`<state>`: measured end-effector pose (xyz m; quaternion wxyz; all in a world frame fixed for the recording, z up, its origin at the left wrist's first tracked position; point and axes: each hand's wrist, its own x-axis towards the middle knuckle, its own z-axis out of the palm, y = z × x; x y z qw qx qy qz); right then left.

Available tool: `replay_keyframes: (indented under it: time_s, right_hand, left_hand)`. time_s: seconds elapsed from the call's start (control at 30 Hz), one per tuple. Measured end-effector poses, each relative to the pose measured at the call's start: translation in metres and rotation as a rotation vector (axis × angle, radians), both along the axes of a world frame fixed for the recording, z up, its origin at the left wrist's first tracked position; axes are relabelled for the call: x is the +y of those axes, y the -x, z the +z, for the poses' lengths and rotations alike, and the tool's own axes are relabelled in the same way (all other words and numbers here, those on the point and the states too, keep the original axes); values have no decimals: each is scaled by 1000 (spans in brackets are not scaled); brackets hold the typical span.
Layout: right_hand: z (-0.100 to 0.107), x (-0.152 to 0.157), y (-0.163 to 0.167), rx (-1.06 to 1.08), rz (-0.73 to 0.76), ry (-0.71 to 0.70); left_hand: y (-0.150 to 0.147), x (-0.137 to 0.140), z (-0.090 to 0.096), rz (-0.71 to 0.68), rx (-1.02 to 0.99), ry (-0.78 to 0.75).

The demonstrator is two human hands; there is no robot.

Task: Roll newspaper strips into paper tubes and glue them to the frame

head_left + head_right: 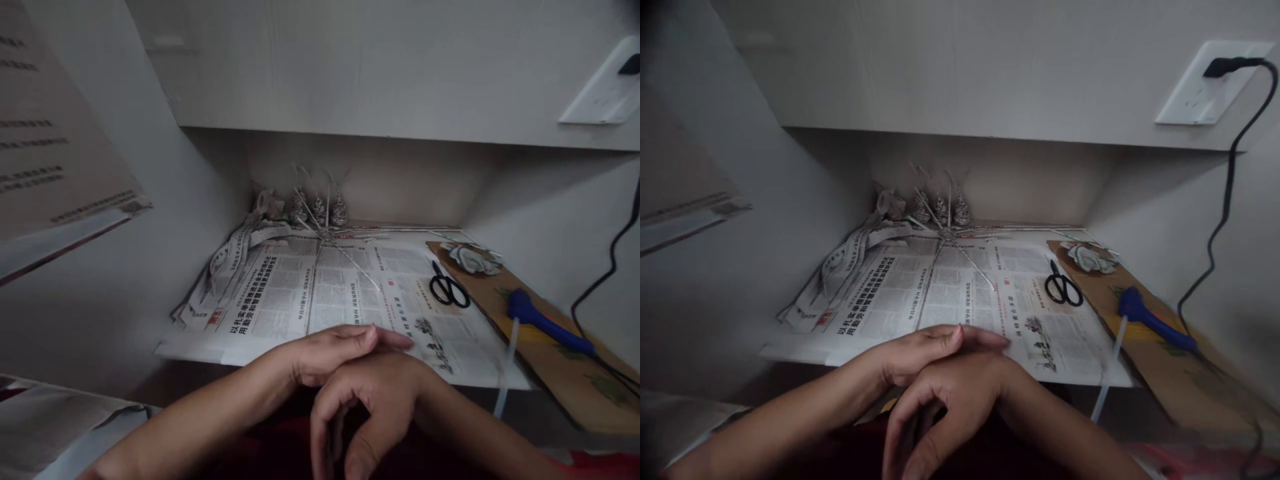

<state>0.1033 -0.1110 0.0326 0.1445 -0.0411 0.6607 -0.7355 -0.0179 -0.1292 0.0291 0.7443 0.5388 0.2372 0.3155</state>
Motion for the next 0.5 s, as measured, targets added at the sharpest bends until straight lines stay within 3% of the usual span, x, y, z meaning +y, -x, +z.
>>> replay_keyframes:
  time_s: [0.07,0.17,0.37,0.43,0.5]
  right_hand:
    - [-10,-7,9,-12,53,70]
    - [-21,-15,14,-26,66,97]
    - [-4,-1,-8,15,-50,4]
    - [2,13,-19,14,-130,44]
    - [2,30,-29,2,-299,21]
  left_hand:
    - [-8,-4,1,-179,-84,78]
    - [-12,-9,-5,-237,-97,194]
    - [18,-14,-15,-71,-12,206]
    - [36,-10,-10,0,77,111]
    - [58,-3,-4,184,237,-40]
